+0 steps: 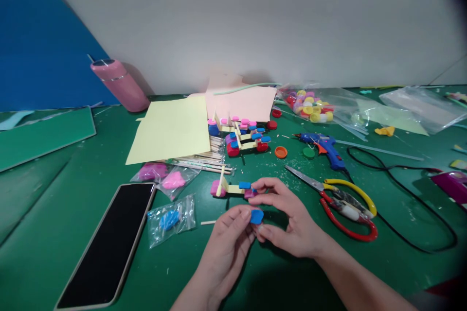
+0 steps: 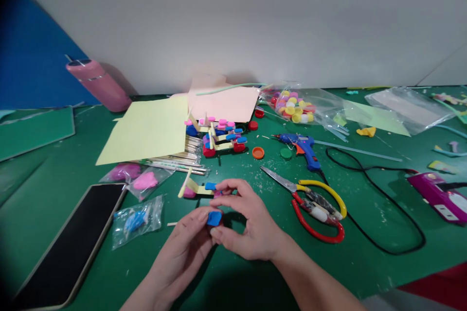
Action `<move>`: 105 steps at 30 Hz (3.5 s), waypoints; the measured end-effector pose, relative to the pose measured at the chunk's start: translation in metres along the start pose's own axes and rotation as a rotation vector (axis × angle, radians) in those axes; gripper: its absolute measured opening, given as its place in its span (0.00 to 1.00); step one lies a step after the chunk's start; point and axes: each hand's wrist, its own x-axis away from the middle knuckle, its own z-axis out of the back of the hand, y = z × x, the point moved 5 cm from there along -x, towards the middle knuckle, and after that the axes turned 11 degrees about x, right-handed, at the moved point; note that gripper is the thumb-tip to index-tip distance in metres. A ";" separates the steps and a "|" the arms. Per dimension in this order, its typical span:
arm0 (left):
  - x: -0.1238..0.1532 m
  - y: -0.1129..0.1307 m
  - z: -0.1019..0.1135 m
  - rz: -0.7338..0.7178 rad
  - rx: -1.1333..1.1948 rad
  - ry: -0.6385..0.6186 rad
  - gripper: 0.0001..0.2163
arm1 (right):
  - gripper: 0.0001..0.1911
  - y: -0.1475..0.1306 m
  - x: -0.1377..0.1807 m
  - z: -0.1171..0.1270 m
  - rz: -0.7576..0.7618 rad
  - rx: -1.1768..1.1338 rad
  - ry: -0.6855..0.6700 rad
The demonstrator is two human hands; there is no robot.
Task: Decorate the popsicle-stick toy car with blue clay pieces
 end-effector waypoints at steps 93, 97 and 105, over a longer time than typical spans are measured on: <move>0.000 -0.007 0.002 0.058 0.025 0.044 0.05 | 0.13 0.002 0.001 -0.001 -0.026 0.135 0.016; 0.001 -0.007 0.005 0.052 -0.010 0.071 0.03 | 0.16 0.001 0.000 -0.003 -0.004 0.139 -0.015; -0.001 -0.004 0.006 0.044 -0.035 0.092 0.04 | 0.18 0.003 0.001 -0.002 0.016 0.174 0.030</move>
